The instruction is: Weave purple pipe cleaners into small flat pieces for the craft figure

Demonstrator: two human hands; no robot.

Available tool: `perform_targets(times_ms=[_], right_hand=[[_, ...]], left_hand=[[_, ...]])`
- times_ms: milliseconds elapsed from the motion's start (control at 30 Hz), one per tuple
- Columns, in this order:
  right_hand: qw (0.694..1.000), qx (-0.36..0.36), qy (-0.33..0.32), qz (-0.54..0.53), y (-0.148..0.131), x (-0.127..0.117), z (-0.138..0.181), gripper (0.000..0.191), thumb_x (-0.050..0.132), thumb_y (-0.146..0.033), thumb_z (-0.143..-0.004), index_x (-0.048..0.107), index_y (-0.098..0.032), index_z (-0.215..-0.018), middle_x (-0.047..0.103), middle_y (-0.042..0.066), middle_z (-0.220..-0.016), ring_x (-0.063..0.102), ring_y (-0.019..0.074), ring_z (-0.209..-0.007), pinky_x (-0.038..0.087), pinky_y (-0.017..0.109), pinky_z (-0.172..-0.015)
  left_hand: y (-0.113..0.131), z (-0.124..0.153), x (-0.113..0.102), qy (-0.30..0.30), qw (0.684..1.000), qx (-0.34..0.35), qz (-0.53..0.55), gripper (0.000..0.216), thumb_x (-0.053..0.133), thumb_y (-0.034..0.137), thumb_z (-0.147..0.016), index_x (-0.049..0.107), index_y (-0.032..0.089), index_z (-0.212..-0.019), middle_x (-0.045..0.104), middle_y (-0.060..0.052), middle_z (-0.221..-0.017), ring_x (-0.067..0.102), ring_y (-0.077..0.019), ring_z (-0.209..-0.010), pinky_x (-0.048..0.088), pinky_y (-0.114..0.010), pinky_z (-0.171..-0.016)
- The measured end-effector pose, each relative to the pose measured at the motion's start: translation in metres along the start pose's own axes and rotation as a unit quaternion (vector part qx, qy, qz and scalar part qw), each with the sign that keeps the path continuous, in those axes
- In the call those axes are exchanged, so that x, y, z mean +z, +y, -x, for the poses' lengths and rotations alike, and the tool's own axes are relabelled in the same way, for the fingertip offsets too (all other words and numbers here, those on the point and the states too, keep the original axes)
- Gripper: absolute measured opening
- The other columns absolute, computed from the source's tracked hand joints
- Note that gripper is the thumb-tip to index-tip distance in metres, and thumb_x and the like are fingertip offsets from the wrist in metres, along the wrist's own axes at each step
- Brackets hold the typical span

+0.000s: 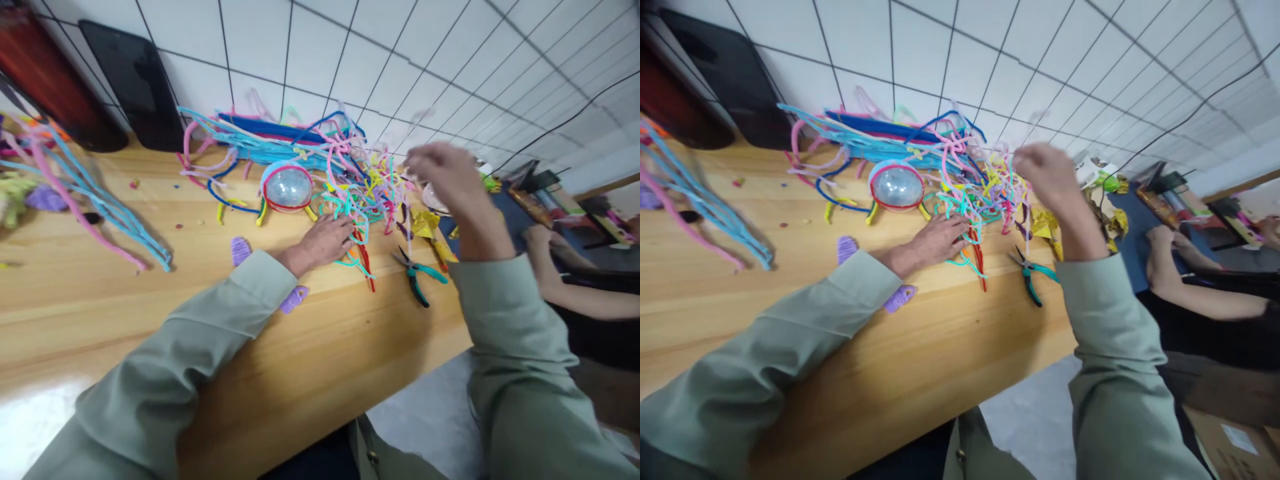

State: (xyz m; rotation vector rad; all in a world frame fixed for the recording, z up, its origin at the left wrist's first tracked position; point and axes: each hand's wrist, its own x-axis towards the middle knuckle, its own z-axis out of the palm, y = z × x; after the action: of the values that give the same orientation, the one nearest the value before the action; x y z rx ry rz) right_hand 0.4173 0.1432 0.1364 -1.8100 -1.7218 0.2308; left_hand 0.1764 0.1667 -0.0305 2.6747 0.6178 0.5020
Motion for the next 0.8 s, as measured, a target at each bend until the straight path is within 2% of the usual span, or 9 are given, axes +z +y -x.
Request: perform_targets(times_ms=[33,133,233,333,467,600,700,800], right_hand=[[0.998,-0.019,-0.054,0.026,-0.001,0.016,0.015,0.011,0.071,-0.046,-0.094,0.078,-0.037,-0.097,0.083,0.000,-0.110,0.072,0.0309,-0.105,0.056,0.051,-0.103],[0.988,-0.045,-0.142,0.036,-0.001,0.059,0.051,0.020,0.072,-0.038,-0.090,0.082,-0.028,-0.104,0.084,0.006,-0.111,0.075,0.0304,-0.100,0.056,0.048,-0.098],[0.982,-0.043,-0.164,0.079,0.008,0.079,0.062,0.024,0.068,-0.031,-0.092,0.082,-0.025,-0.111,0.085,0.009,-0.113,0.076,0.0288,-0.097,0.054,0.043,-0.092],[0.984,-0.019,-0.163,0.071,0.021,0.079,0.058,0.018,0.069,-0.029,-0.091,0.083,-0.027,-0.101,0.085,0.006,-0.101,0.075,0.0267,-0.092,0.053,0.037,-0.084],[0.984,0.017,-0.172,-0.035,0.032,0.072,0.051,0.012,0.071,-0.034,-0.086,0.081,-0.026,-0.087,0.081,0.001,-0.084,0.072,0.0221,-0.082,0.052,0.032,-0.078],[0.982,0.091,-0.100,-0.130,0.042,0.068,0.043,0.010,0.072,-0.033,-0.081,0.077,-0.024,-0.082,0.078,0.000,-0.077,0.069,0.0189,-0.070,0.052,0.030,-0.070],[0.989,0.098,-0.058,-0.090,0.050,0.065,0.037,0.009,0.070,-0.026,-0.079,0.078,-0.024,-0.082,0.077,0.000,-0.073,0.068,0.0190,-0.068,0.051,0.031,-0.070],[0.995,0.057,-0.077,-0.002,0.053,0.067,0.034,0.014,0.068,-0.025,-0.084,0.081,-0.024,-0.087,0.078,0.002,-0.078,0.069,0.0217,-0.075,0.051,0.033,-0.074]], left_hand=[[0.000,0.000,0.000,0.005,1.000,0.000,0.005,0.037,0.053,0.030,-0.108,0.066,0.015,-0.139,0.059,-0.017,-0.159,0.055,-0.0347,-0.147,0.040,-0.054,-0.125],[-0.002,0.000,0.001,0.038,0.999,-0.007,0.032,0.041,0.060,0.030,-0.104,0.062,0.013,-0.142,0.052,-0.020,-0.164,0.053,-0.0354,-0.150,0.044,-0.053,-0.124],[-0.003,-0.001,0.001,0.053,0.997,-0.008,0.051,0.043,0.064,0.029,-0.102,0.061,0.011,-0.141,0.050,-0.023,-0.164,0.053,-0.0359,-0.150,0.046,-0.052,-0.124],[-0.005,-0.001,0.003,0.050,0.997,0.007,0.055,0.037,0.063,0.028,-0.102,0.065,0.015,-0.137,0.055,-0.020,-0.160,0.057,-0.0337,-0.147,0.046,-0.052,-0.125],[-0.008,-0.001,0.006,0.052,0.997,0.012,0.046,0.036,0.063,0.027,-0.100,0.067,0.018,-0.135,0.062,-0.016,-0.154,0.060,-0.0312,-0.142,0.048,-0.050,-0.122],[-0.007,0.001,0.005,0.050,0.998,0.010,0.027,0.031,0.061,0.029,-0.102,0.069,0.018,-0.129,0.067,-0.015,-0.141,0.063,-0.0313,-0.136,0.052,-0.048,-0.117],[-0.005,0.001,0.002,0.042,0.999,0.002,0.015,0.030,0.060,0.031,-0.103,0.070,0.015,-0.127,0.069,-0.016,-0.134,0.065,-0.0328,-0.131,0.053,-0.049,-0.114],[-0.003,0.001,-0.001,0.036,0.999,-0.011,0.008,0.029,0.061,0.030,-0.103,0.069,0.014,-0.125,0.069,-0.017,-0.134,0.066,-0.0335,-0.129,0.052,-0.050,-0.114]])
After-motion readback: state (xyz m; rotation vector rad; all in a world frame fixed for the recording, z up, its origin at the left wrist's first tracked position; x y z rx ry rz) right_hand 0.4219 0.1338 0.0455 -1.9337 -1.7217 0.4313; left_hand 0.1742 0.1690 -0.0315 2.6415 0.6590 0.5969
